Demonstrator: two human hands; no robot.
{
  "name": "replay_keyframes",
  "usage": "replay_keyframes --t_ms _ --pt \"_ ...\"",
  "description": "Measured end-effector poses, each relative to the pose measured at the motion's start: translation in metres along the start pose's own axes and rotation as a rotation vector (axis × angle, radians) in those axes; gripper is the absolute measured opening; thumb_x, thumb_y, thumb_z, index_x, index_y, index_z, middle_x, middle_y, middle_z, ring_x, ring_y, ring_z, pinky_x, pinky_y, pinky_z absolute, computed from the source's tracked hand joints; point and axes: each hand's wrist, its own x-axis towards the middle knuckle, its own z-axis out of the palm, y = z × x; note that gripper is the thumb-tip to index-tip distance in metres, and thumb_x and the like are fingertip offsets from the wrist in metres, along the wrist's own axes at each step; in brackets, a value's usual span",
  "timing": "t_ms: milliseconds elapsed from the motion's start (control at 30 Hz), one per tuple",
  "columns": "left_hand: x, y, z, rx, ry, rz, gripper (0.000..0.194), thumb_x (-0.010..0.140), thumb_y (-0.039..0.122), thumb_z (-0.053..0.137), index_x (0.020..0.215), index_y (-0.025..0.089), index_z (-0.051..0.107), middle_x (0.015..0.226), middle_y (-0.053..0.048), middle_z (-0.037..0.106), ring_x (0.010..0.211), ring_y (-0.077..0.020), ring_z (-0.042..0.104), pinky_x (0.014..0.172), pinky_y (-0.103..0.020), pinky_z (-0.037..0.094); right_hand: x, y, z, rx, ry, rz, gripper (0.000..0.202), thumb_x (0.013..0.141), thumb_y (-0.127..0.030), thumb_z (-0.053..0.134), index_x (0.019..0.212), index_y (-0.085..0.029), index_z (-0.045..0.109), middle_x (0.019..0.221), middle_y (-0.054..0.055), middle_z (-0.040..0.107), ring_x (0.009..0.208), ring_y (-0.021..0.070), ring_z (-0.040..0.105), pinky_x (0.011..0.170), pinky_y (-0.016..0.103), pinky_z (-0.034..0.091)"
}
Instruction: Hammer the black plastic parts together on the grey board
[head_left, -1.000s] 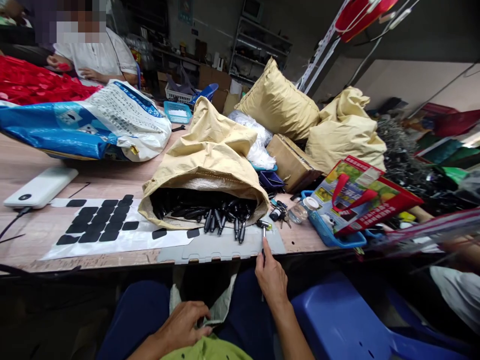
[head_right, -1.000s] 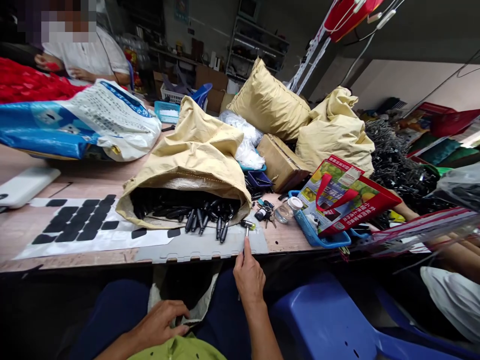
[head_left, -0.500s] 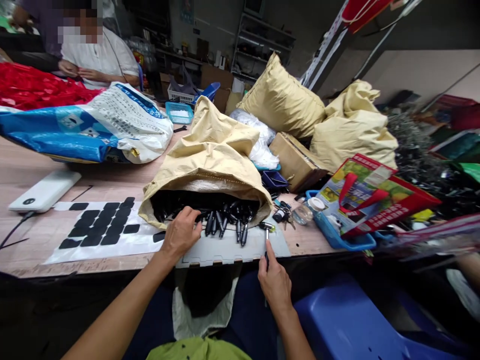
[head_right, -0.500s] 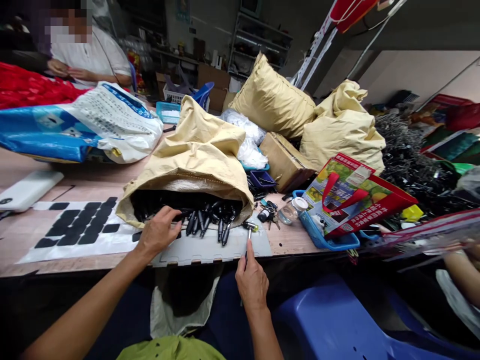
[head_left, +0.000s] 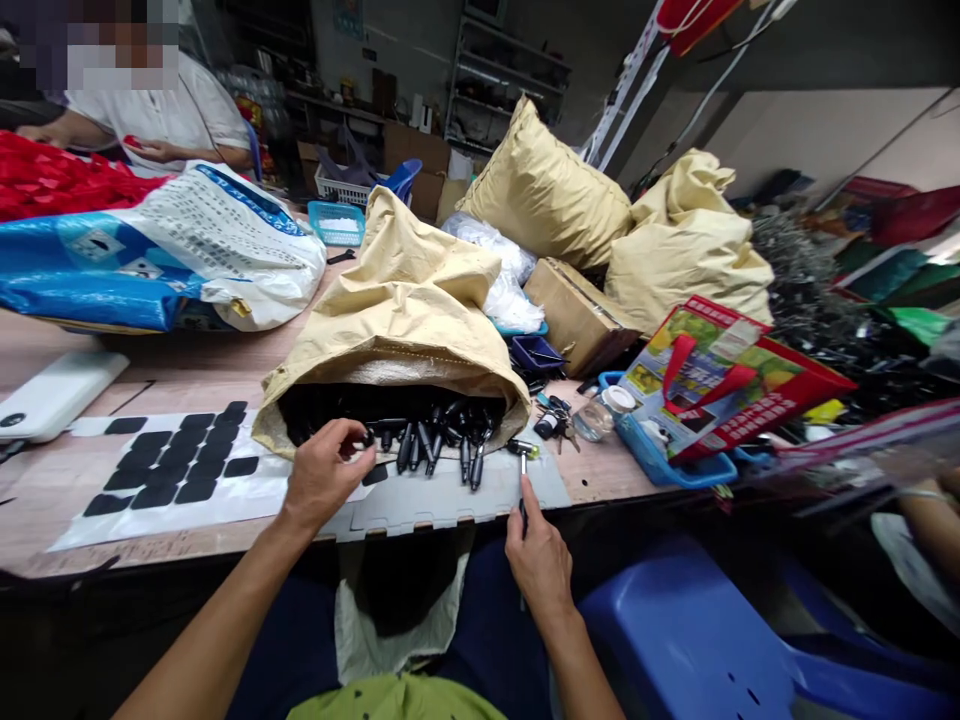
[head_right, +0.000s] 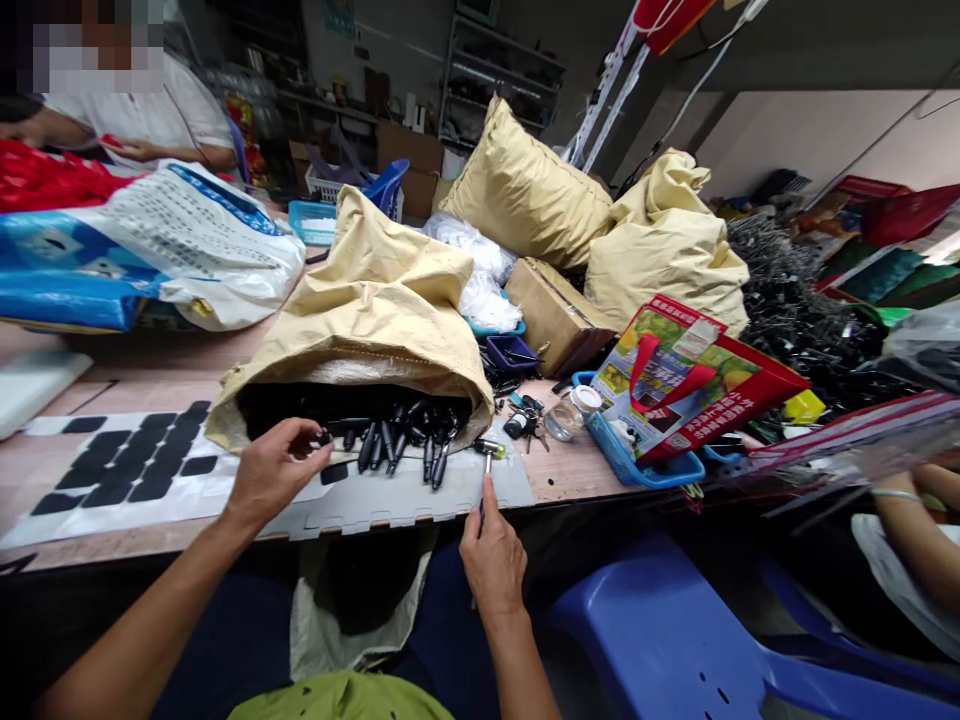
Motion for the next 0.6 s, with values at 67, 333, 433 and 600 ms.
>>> replay_keyframes --t_ms 67,333,433,600 --pt "-0.018 0.006 0.007 -0.232 -0.040 -0.080 0.024 0.083 0.039 0.070 0.096 0.021 0.063 0.074 0.002 0.063 0.067 -0.0136 0.059 0.065 -0.024 0.048 0.001 0.000 0.000 -0.001 -0.002 0.013 0.060 0.103 -0.036 0.041 0.162 -0.029 0.032 0.099 0.010 0.078 0.090 0.0256 0.074 0.080 0.032 0.051" --pt "-0.051 0.015 0.034 -0.349 -0.278 -0.134 0.035 0.082 0.031 0.070 0.115 0.021 0.065 0.089 -0.001 0.068 0.073 -0.0133 0.056 0.067 -0.025 0.045 0.003 0.000 0.002 0.010 -0.012 0.024 0.060 0.103 -0.039 0.041 0.161 -0.031 0.033 0.096 0.010 0.078 0.088 0.0279 0.074 0.078 0.035 0.051" --pt "-0.040 0.011 0.022 -0.197 -0.379 0.018 0.023 0.082 0.031 0.072 0.104 0.023 0.074 0.094 -0.004 0.071 0.091 -0.0208 0.057 0.080 -0.031 0.045 0.003 0.002 0.002 0.031 -0.007 0.033 0.061 0.102 -0.039 0.042 0.161 -0.030 0.034 0.097 0.010 0.078 0.087 0.0276 0.073 0.078 0.035 0.051" --pt "-0.032 0.001 0.012 -0.071 -0.431 0.081 0.018 0.080 0.033 0.077 0.095 0.024 0.078 0.090 -0.005 0.071 0.096 -0.0242 0.055 0.084 -0.035 0.043 0.011 0.015 0.009 0.233 0.005 -0.055 0.062 0.099 -0.043 0.045 0.159 -0.026 0.039 0.095 0.007 0.076 0.082 0.0230 0.071 0.071 0.028 0.050"
